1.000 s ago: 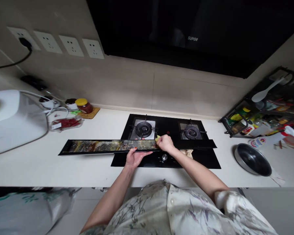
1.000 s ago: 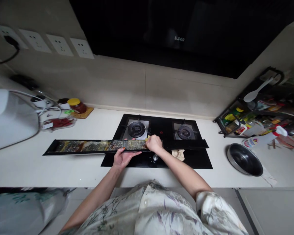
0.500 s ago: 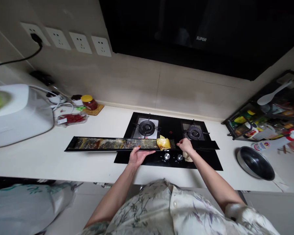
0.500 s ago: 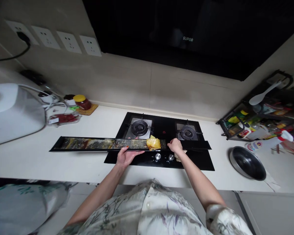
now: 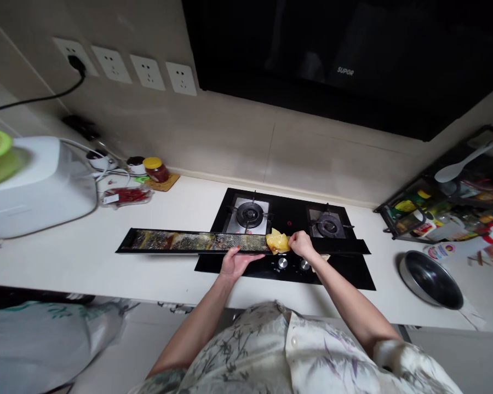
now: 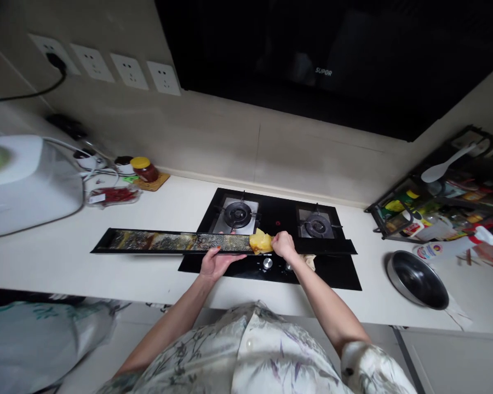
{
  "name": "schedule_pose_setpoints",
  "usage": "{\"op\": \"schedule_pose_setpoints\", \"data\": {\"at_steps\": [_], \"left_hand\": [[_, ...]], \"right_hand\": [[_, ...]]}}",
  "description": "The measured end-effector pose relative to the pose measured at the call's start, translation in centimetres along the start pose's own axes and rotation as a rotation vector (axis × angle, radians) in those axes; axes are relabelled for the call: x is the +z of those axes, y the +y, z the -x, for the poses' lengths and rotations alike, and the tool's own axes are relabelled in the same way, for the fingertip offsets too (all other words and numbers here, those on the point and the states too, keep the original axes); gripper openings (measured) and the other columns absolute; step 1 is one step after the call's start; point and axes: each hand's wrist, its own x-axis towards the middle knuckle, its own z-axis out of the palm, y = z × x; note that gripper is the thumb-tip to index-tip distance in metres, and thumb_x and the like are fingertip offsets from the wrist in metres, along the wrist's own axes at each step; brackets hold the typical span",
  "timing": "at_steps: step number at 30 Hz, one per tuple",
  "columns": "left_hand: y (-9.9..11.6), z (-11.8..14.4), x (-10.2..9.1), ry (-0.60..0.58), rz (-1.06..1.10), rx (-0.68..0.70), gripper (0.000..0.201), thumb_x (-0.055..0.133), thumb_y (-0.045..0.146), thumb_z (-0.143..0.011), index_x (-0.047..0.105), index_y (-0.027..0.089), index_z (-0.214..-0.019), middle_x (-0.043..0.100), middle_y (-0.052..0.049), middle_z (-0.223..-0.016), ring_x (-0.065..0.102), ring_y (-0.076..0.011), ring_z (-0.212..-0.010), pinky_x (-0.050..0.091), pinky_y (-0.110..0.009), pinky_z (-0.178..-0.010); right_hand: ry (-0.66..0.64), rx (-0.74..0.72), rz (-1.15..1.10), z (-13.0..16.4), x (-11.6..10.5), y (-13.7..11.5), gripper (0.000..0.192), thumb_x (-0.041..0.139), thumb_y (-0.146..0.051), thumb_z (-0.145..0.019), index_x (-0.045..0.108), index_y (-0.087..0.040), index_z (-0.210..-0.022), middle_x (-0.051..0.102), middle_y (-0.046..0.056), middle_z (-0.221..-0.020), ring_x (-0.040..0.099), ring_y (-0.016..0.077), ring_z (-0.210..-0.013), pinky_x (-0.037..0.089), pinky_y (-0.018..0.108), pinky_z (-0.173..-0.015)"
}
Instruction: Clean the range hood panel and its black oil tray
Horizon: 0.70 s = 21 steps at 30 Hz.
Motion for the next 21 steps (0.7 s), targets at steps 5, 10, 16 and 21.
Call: {"op": "schedule_pose_setpoints", "data": {"at_steps": [5,10,16,21], "left_hand": [[-0.1,0.0,0.2,-0.021,-0.012,0.004,0.068,0.070,0.015,-0.081,0.060,0.029,-0.146,0.061,-0.012,-0.153,0.057,-0.0459,-0.139,0.034,-0.087,-0.111],[-0.5,0.0,0.5,-0.049,-0.032,0.005,0.066,0.070,0.018,-0.080,0.062,0.024,-0.145,0.062,-0.014,-0.151,0.052,-0.0462,-0.143,0.039,-0.078,-0.114],[-0.8,0.1,0.6,-0.062,-0.035,-0.003,0.065,0.070,0.018,-0.081,0.062,0.024,-0.145,0.063,-0.014,-0.150,0.052,-0.0454,-0.143,0.040,-0.077,-0.114],[-0.5,0.4,0.2,-0.062,-0.011,-0.033,0.067,0.071,0.018,-0.081,0.060,0.023,-0.147,0.062,-0.014,-0.151,0.055,-0.0474,-0.140,0.039,-0.082,-0.111]], "right_hand": [[-0.014,-0.120,-0.002,2.3,0.4,-4.3,0.019,0.063,-0.014,-0.094,0.079,-0.013,-0.103,0.076,0.012,-0.107,0.072,0.0211,-0.102,0.046,0.021,-0.079],[-0.040,-0.319,0.187,4.2,2.5,-9.1,0.026,0.057,-0.017,-0.097,0.076,-0.009,-0.114,0.069,0.019,-0.124,0.069,0.0289,-0.112,0.051,0.029,-0.089],[-0.059,-0.572,0.203,4.1,1.8,-8.0,0.033,0.052,-0.008,-0.095,0.076,-0.012,-0.116,0.067,0.015,-0.116,0.067,0.0224,-0.104,0.050,0.027,-0.092],[0.254,-0.395,-0.144,1.8,-0.5,-1.8,0.018,0.057,-0.015,-0.094,0.074,-0.012,-0.090,0.068,0.008,-0.094,0.063,0.0156,-0.086,0.048,0.023,-0.085]]}}
